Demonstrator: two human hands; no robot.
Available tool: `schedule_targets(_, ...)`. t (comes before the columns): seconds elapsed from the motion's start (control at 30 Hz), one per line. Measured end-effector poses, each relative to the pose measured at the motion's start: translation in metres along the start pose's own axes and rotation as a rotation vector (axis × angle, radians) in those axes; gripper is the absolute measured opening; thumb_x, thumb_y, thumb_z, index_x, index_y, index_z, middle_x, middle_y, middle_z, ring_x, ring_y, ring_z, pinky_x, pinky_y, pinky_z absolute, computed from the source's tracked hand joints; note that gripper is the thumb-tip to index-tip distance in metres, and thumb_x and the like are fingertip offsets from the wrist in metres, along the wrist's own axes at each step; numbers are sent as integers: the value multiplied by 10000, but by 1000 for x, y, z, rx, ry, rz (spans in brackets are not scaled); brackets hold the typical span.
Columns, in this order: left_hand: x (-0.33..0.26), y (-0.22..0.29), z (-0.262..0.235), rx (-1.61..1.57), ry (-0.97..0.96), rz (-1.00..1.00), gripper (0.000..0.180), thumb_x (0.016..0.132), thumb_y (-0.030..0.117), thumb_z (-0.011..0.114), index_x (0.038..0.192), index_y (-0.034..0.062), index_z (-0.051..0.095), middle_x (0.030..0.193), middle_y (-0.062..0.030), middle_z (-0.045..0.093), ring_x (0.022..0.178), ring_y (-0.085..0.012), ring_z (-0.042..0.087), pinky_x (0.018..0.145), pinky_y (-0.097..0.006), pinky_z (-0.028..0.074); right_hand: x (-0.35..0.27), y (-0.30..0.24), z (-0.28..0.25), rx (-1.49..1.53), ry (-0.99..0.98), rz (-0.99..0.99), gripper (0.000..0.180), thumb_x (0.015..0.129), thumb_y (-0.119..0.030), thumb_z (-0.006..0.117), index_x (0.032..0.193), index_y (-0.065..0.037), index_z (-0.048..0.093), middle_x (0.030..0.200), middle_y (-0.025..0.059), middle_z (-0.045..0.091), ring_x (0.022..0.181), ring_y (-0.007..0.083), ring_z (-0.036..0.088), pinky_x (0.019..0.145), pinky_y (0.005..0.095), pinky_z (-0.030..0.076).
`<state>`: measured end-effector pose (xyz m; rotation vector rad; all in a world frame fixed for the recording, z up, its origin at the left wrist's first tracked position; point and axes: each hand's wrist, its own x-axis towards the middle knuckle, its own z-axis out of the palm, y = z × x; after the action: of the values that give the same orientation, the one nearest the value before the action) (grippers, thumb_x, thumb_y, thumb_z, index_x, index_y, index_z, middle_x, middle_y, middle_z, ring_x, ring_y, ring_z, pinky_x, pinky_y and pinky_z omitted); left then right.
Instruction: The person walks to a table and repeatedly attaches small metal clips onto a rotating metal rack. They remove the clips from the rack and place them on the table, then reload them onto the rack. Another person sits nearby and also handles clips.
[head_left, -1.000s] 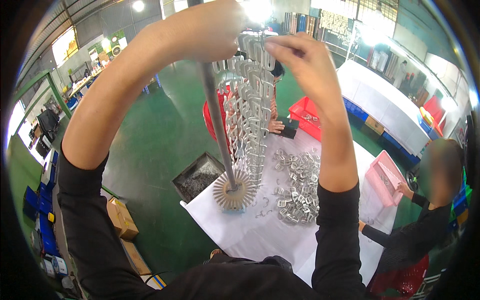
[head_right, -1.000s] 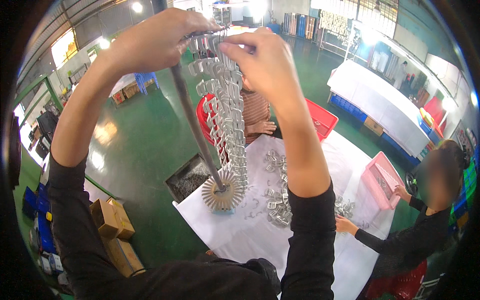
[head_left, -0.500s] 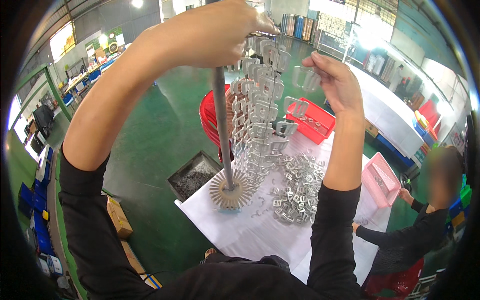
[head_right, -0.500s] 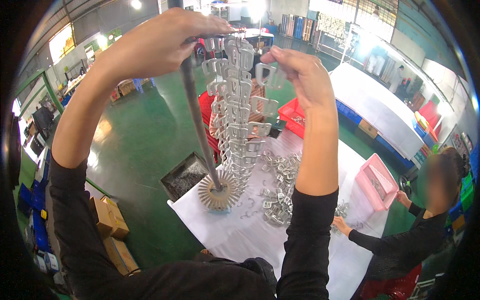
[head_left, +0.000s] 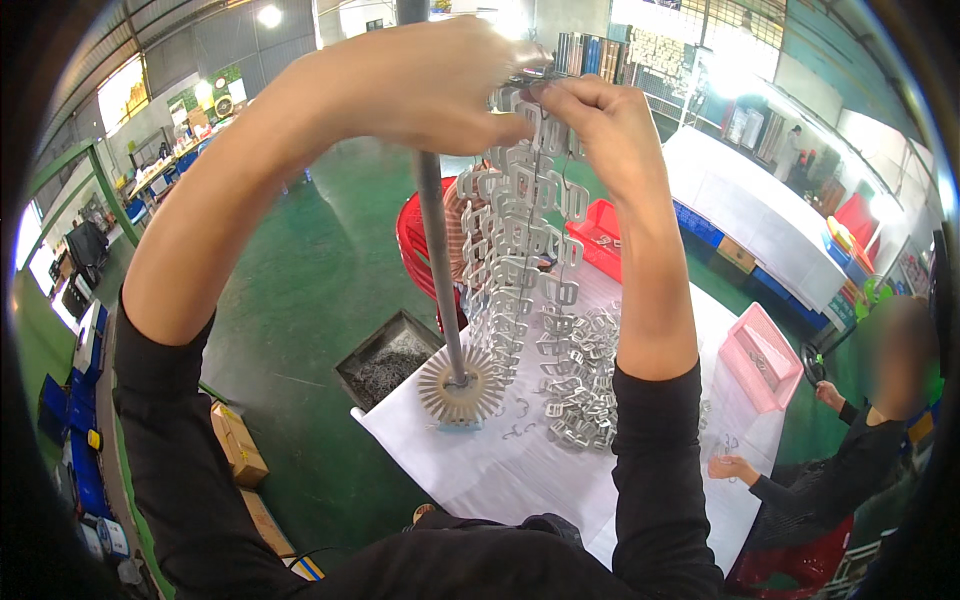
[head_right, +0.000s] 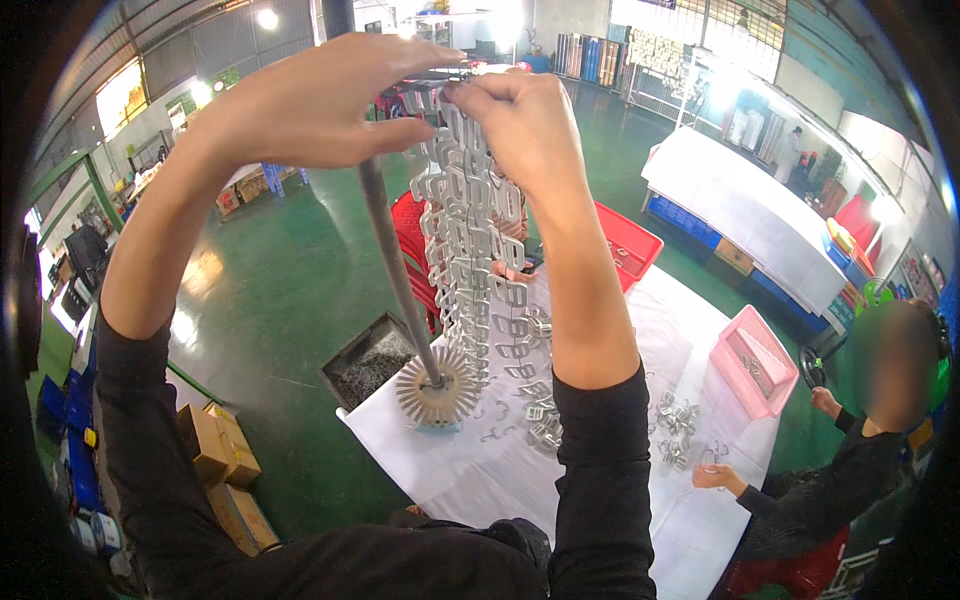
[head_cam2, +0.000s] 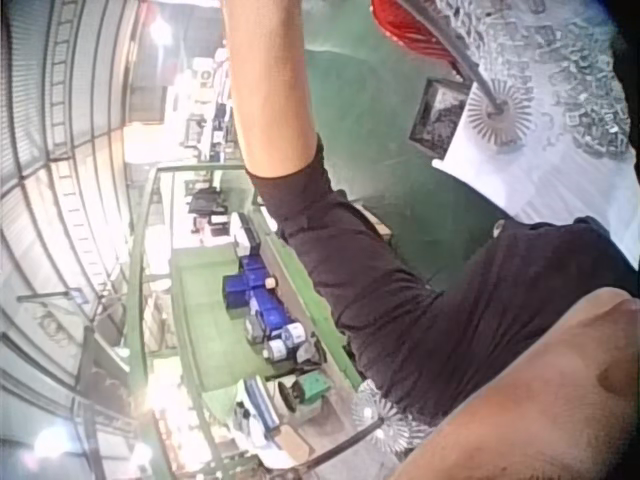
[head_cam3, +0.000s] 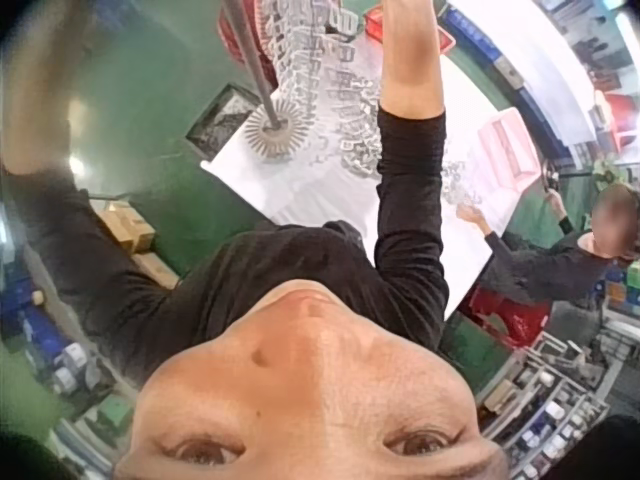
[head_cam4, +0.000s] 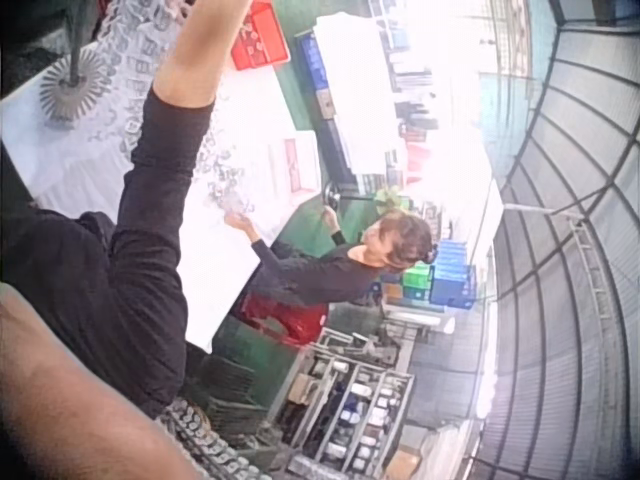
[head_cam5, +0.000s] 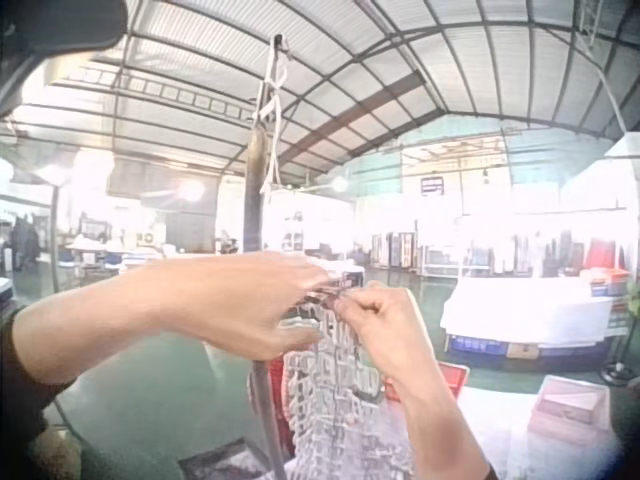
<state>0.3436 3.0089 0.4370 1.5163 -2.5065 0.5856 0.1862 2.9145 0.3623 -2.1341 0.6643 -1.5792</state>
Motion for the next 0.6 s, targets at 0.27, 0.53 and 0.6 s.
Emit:
schedule_targets(0.27,7,-16,17,69,287,161,352,788,24,563,1139,-3,571,1083,-192,603,1022,-354,557,896,-407,428,-8,28,-51,672,-161,252,187,781,-127,656,898,17,675,881,94,666,830,167,605,774,298,463)
schedule_targets(0.53,-2,-27,15,42,226,193,377,831,48,522,1208,32,518,1137,-168,580,1022,-345,554,909,-406,425,-20,19,-36,194,-26,187,206,779,-190,660,871,-11,708,837,59,668,790,128,590,722,282,442)
schedule_targets(0.6,-2,-23,12,23,183,204,393,830,45,513,1222,39,505,1138,-162,583,1023,-341,556,909,-400,431,-14,8,-13,111,34,120,220,780,-201,656,878,-13,714,836,56,671,788,124,585,725,273,434)
